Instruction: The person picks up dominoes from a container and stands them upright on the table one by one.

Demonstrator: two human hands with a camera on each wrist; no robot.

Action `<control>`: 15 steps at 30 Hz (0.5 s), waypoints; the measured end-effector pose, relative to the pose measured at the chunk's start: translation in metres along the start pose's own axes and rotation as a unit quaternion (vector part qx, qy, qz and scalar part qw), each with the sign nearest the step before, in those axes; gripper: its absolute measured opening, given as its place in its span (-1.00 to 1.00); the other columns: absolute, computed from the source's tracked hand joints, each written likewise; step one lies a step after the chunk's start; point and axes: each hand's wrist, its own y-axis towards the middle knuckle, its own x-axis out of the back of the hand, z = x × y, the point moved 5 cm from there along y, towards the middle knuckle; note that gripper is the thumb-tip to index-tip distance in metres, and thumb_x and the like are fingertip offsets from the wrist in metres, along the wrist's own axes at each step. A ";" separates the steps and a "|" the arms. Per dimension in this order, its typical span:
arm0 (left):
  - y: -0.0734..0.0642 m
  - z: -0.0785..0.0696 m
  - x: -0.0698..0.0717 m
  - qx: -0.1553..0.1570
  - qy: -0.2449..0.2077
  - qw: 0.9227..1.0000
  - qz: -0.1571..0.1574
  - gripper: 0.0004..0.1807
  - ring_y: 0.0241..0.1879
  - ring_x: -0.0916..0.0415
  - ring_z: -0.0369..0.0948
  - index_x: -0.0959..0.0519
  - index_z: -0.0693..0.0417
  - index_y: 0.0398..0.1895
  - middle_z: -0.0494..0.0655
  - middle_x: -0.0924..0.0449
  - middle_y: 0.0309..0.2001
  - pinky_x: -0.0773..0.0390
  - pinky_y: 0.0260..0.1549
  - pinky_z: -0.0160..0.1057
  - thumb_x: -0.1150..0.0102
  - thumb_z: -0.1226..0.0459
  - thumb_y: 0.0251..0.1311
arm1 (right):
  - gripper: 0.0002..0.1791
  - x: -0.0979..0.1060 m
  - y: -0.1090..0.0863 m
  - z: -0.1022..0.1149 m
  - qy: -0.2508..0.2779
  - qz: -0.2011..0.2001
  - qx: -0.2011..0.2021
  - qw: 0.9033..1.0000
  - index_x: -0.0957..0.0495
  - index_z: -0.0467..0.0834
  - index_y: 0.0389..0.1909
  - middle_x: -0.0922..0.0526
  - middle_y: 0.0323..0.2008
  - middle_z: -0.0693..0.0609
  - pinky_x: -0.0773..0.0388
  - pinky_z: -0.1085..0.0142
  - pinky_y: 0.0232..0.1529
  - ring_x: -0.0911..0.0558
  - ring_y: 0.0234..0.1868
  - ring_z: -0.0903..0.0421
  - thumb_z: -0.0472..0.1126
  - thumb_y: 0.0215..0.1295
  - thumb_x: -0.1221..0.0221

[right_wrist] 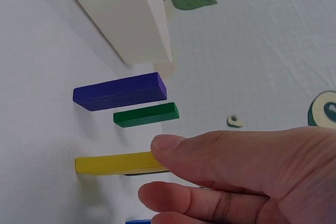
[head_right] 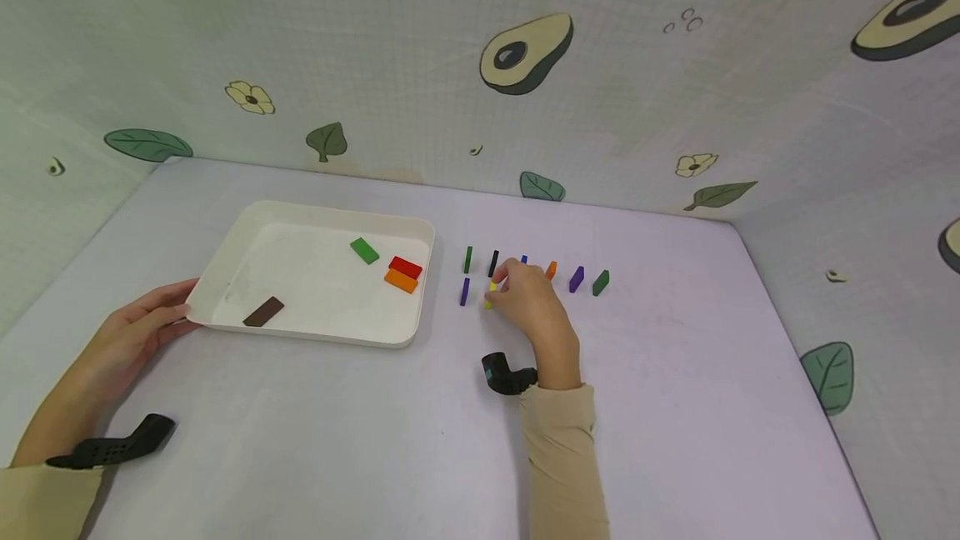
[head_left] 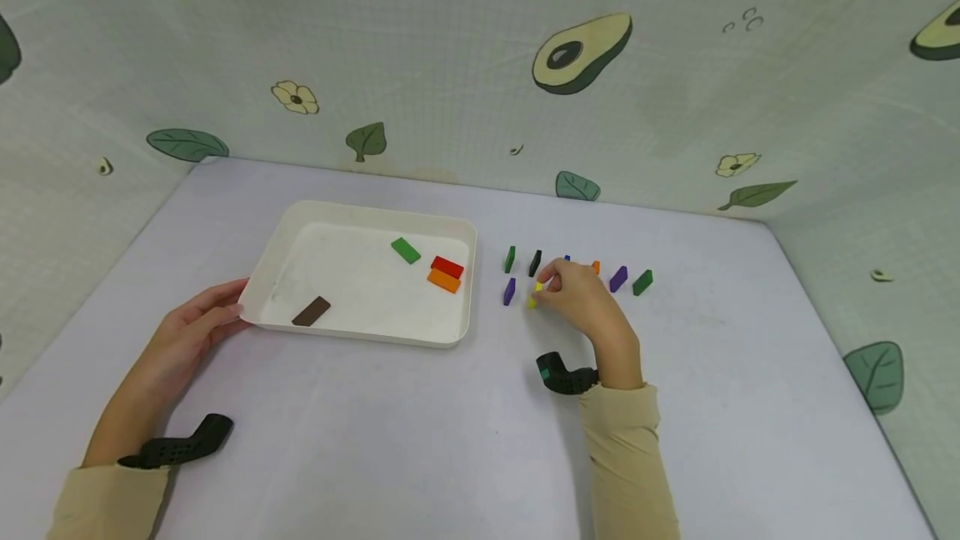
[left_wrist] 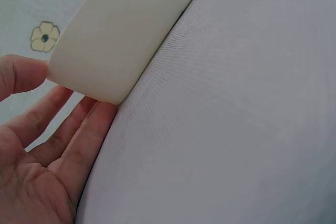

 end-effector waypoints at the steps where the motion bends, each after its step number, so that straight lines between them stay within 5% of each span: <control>1: 0.000 0.000 0.000 0.000 0.003 1.000 0.000 -0.55 -0.04 -0.50 -0.50 -0.30 0.12 0.30 -0.37 -0.42 0.11 -0.49 -0.11 -0.61 0.05 0.31 0.35 | -0.73 0.000 0.000 0.000 0.000 0.000 -0.001 1.000 -0.48 -0.19 -0.11 -0.47 -0.31 -0.06 -0.38 0.29 -0.32 -0.44 -0.28 0.05 -0.17 0.20 -0.17; 15: 0.001 0.001 0.000 0.005 -0.003 1.000 -0.003 -0.55 -0.05 -0.51 -0.50 -0.31 0.12 0.29 -0.36 -0.42 0.11 -0.49 -0.11 -0.60 0.03 0.31 0.34 | -0.71 0.001 0.000 0.000 0.001 0.004 0.004 1.000 -0.46 -0.18 -0.08 -0.47 -0.35 -0.04 -0.36 0.32 -0.37 -0.43 -0.34 0.07 -0.17 0.21 -0.17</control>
